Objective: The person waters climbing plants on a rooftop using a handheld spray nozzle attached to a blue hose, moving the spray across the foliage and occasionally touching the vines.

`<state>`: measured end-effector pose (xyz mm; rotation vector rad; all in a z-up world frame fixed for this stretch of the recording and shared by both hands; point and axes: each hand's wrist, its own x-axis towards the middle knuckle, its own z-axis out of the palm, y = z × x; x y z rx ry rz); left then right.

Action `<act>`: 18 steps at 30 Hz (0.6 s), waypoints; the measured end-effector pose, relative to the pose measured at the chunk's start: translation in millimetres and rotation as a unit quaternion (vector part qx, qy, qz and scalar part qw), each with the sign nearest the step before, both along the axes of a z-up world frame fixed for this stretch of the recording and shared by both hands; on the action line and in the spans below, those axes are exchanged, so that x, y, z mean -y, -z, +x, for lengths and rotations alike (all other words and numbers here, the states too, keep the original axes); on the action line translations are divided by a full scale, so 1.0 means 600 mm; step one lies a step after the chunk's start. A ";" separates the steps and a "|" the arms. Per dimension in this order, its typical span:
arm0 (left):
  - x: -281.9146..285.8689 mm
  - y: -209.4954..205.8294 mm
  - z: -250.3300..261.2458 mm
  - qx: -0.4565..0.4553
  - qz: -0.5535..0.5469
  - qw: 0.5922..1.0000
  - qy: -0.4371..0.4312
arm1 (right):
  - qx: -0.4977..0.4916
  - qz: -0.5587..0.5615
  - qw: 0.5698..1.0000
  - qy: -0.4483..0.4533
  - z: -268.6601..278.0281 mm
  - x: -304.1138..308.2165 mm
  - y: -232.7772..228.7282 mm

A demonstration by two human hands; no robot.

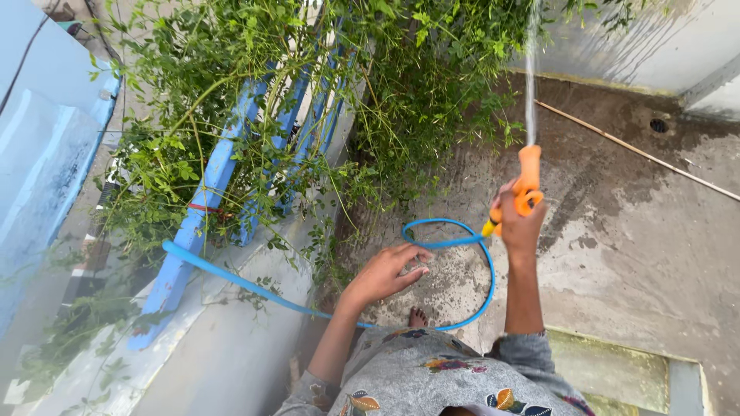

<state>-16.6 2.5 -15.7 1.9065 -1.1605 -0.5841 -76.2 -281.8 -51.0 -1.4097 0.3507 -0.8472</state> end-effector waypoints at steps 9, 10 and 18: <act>-0.009 0.014 0.012 0.033 -0.041 0.999 -0.005 | -0.037 0.031 0.996 -0.071 -0.044 -0.047 -0.016; -0.010 0.017 0.010 0.032 -0.041 0.999 -0.005 | -0.080 -0.024 0.995 -0.058 -0.062 -0.063 -0.021; -0.015 0.020 0.007 0.003 -0.007 1.000 -0.025 | -0.067 -0.024 0.994 -0.085 -0.114 -0.120 -0.012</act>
